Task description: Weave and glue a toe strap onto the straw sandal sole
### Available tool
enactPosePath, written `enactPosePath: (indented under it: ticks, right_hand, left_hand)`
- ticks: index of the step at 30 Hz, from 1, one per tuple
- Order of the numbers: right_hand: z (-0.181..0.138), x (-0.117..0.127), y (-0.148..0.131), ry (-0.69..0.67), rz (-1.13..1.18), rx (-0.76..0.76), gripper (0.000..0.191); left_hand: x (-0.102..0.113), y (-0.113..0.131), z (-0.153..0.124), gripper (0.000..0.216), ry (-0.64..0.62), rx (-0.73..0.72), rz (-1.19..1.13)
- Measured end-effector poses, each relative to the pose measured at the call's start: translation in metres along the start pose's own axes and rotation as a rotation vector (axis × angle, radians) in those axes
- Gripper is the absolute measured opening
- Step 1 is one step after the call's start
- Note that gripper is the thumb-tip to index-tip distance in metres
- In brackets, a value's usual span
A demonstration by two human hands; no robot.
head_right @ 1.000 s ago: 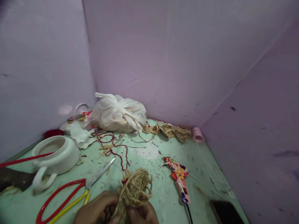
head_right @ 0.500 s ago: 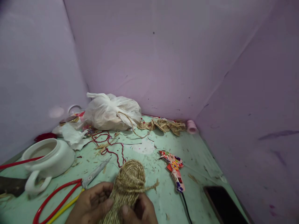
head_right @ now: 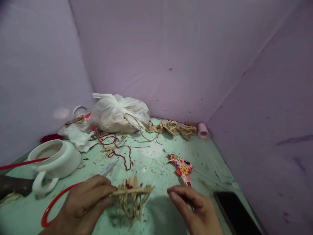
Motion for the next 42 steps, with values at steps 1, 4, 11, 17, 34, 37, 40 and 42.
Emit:
enactPosePath:
  ticks: [1,4,11,17,34,37,40,42]
  right_hand:
    - [0.002,0.003,-0.007,0.037,-0.033,0.12,0.009]
    - [-0.001,-0.014,-0.021,-0.058,0.016,0.316,0.019]
    - [-0.012,-0.053,-0.002,-0.144,0.222,0.138,0.006]
    - [-0.016,-0.054,0.013,-0.053,0.38,0.039,0.009]
    - [-0.015,-0.067,0.009,-0.067,0.405,0.036,0.016]
    - [-0.011,-0.064,0.011,-0.057,0.431,-0.027,0.016]
    - [-0.007,-0.06,0.013,-0.061,0.458,-0.065,0.016]
    - [-0.006,-0.059,0.014,-0.058,0.465,-0.065,0.016]
  left_hand:
    - [-0.001,0.003,0.0,0.021,0.027,-0.057,0.041]
    - [-0.009,0.011,-0.003,0.024,0.066,-0.132,0.129]
    - [-0.018,0.018,-0.006,0.016,-0.03,-0.121,0.129]
    - [-0.019,0.023,-0.001,0.016,-0.069,-0.11,0.097]
    - [-0.027,0.023,0.008,0.016,-0.058,-0.069,0.103]
    - [-0.027,0.018,0.01,0.017,-0.125,-0.04,0.053]
    - [-0.026,0.014,0.011,0.017,-0.187,-0.03,-0.001]
    - [-0.024,0.012,0.012,0.018,-0.212,-0.036,-0.012]
Point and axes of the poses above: each hand's wrist, its own z-axis towards the middle knuckle, its own x-axis out of the back of the hand, y = z × x, the point moved 3 cm from there along z, towards the middle knuckle, and after that the axes turned 13 degrees about z, right-handed, at the moved point
